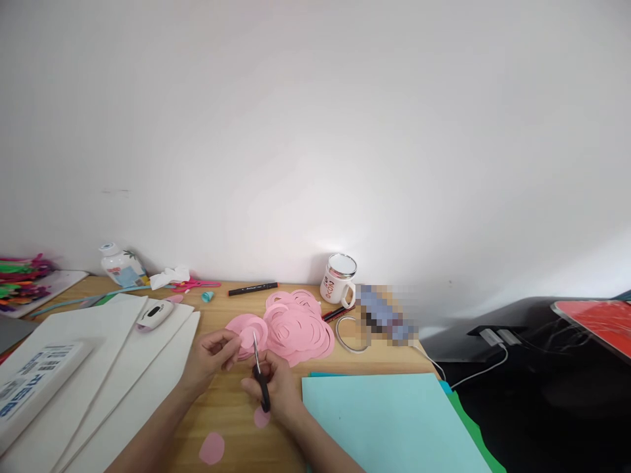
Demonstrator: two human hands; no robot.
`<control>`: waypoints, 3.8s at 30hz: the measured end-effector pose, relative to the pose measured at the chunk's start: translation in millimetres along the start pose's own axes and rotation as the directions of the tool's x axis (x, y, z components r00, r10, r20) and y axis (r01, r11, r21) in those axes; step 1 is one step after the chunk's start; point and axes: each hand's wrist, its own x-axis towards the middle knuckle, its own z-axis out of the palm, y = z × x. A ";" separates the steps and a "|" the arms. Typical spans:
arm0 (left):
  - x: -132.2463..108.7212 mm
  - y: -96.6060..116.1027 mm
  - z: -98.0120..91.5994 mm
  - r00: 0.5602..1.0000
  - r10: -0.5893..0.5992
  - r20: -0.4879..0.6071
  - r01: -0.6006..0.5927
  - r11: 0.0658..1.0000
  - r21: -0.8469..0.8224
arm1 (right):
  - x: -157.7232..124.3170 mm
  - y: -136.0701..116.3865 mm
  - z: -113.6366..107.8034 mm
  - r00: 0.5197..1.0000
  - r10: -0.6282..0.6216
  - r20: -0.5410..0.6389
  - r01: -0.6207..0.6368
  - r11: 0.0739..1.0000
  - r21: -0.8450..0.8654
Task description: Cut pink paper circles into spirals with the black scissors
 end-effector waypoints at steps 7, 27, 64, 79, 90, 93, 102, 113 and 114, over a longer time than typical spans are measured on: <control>-1.7 4.2 6.3 0.994 0.049 0.098 -0.055 0.997 0.058 | -0.3 -0.2 0.9 0.999 -0.044 0.007 0.044 0.999 0.009; -1.5 5.2 3.4 0.990 -0.022 0.137 0.011 0.997 0.081 | -0.9 -5.2 0.5 0.998 -0.054 0.022 0.054 0.999 0.009; -1.5 3.5 1.5 0.974 -0.019 0.226 -0.013 0.990 0.140 | -1.4 -10.3 0.6 0.996 -0.040 0.074 0.039 0.999 0.019; 1.0 7.6 -1.2 0.977 -0.045 0.211 0.025 0.995 0.096 | -0.4 -4.3 2.1 0.998 0.058 -0.021 -0.057 0.998 0.037; -2.8 1.6 -22.0 0.560 -0.393 0.729 0.323 0.914 0.245 | 1.6 -18.4 -2.9 0.996 -0.044 -0.071 0.044 0.999 0.002; 0.3 0.4 -18.9 0.763 -0.367 0.532 0.310 0.930 0.196 | 0.6 -32.5 -7.1 0.969 -0.156 -0.194 0.147 0.988 -0.056; 16.1 -17.3 -21.7 0.986 0.122 -0.116 -0.071 0.926 0.371 | 15.9 -53.1 -28.3 0.772 -0.547 -0.324 0.197 0.690 -0.696; 18.7 -41.5 -21.6 0.957 0.216 0.194 -0.289 0.658 0.696 | 39.1 -60.1 -31.2 0.870 -0.438 -0.227 0.140 0.660 -0.738; 18.8 -42.1 -21.8 0.959 0.208 0.194 -0.284 0.656 0.699 | 37.3 -68.7 -28.6 0.873 -0.434 -0.224 0.151 0.676 -0.721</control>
